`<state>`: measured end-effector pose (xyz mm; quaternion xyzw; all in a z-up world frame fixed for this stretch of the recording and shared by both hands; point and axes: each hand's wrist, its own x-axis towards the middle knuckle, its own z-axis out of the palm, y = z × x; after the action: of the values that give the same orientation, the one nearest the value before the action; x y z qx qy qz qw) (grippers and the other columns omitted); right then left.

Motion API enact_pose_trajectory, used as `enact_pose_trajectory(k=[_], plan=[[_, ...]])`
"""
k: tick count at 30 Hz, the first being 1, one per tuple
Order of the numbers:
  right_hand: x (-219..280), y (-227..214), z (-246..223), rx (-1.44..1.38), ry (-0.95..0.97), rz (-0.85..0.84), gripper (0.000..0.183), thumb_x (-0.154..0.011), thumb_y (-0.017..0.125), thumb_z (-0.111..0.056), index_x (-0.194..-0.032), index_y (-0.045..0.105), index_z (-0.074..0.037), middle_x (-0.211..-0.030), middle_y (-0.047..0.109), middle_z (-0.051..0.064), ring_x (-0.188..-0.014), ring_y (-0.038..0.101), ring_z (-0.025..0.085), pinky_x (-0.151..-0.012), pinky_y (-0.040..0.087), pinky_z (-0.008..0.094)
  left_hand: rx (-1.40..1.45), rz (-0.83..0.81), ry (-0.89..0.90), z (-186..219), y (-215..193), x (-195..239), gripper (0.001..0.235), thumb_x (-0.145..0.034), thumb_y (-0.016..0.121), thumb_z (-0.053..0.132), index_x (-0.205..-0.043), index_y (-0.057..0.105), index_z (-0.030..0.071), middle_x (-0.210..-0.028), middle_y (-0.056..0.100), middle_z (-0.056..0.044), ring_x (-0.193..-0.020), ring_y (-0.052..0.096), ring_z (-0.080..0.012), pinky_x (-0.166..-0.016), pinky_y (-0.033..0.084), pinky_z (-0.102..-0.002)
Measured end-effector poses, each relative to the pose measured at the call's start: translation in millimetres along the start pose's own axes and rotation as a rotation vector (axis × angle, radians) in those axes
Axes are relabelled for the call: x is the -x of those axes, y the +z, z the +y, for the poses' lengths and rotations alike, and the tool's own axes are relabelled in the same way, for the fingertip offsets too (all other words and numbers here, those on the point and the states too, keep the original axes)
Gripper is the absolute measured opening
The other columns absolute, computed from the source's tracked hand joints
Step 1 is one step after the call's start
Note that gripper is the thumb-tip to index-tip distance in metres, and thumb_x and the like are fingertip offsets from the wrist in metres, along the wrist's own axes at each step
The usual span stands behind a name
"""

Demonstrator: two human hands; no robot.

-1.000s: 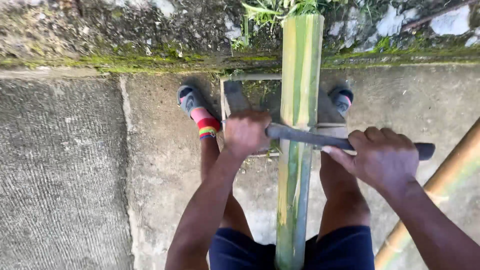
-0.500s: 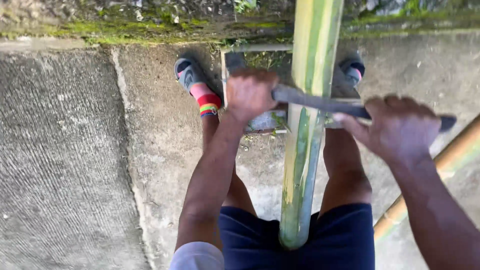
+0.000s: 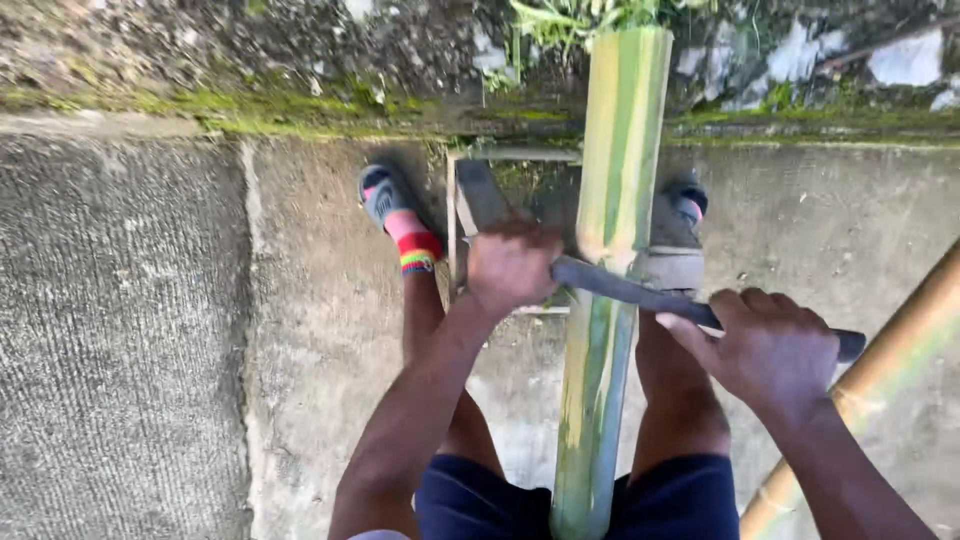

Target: Stripping the outer skin from a bamboo pole using a two-handed drawknife.

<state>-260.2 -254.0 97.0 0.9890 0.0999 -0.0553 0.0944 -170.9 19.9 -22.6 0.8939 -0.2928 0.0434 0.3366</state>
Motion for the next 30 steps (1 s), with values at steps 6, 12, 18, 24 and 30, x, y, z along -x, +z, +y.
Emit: enact_pose_trajectory(k=[6,12,18,24,30], plan=[[-14.9,0.9,5.7,0.007,-0.071,0.072,0.067,-0.099,0.053,-0.077,-0.073,0.064,-0.016,-0.056,0.051,-0.001,-0.048,0.047,0.013,-0.044,0.037,0.030,-0.338,0.415,0.213,-37.9,48.0,25.2,0.031,-0.080,0.078,0.031,-0.059,0.060,0.017,-0.049,0.051,-0.001,-0.044,0.050,-0.0177,-0.042,0.043,-0.041],[-12.9,15.6,15.9,-0.023,0.000,-0.024,0.069,-0.090,0.057,-0.078,-0.062,0.064,-0.016,-0.050,0.048,0.001,-0.041,0.043,0.015,-0.040,0.034,0.033,-0.095,0.126,0.080,-20.8,11.2,-14.7,0.035,-0.085,0.068,0.043,-0.074,0.068,0.010,-0.063,0.063,-0.006,-0.051,0.056,-0.0145,-0.050,0.048,-0.038],[-94.7,34.0,69.0,0.080,-0.112,0.156,0.078,-0.111,0.044,-0.085,-0.082,0.069,-0.017,-0.067,0.052,-0.002,-0.059,0.047,0.010,-0.053,0.036,0.026,-0.148,0.029,-0.085,-53.7,14.3,-86.4,0.014,-0.085,0.069,0.027,-0.077,0.071,0.016,-0.064,0.069,-0.004,-0.052,0.067,-0.0208,-0.048,0.052,-0.042],[-99.9,55.6,73.6,0.024,-0.144,0.069,0.072,-0.096,0.041,-0.084,-0.073,0.064,-0.020,-0.053,0.041,-0.006,-0.041,0.034,0.009,-0.041,0.035,0.032,-0.263,-0.005,-0.135,-32.5,-1.6,-78.6,0.008,-0.072,0.075,0.024,-0.075,0.073,0.017,-0.061,0.069,-0.007,-0.050,0.067,-0.0232,-0.047,0.054,-0.042],[19.8,50.6,15.0,-0.235,-0.142,0.122,0.072,-0.091,0.040,-0.080,-0.060,0.054,-0.017,-0.051,0.040,-0.003,-0.042,0.034,0.011,-0.040,0.033,0.034,-0.227,-0.136,-0.109,32.8,-13.3,27.3,0.045,-0.090,0.077,0.037,-0.057,0.061,0.010,-0.052,0.062,-0.007,-0.041,0.062,-0.0196,-0.039,0.050,-0.039]])
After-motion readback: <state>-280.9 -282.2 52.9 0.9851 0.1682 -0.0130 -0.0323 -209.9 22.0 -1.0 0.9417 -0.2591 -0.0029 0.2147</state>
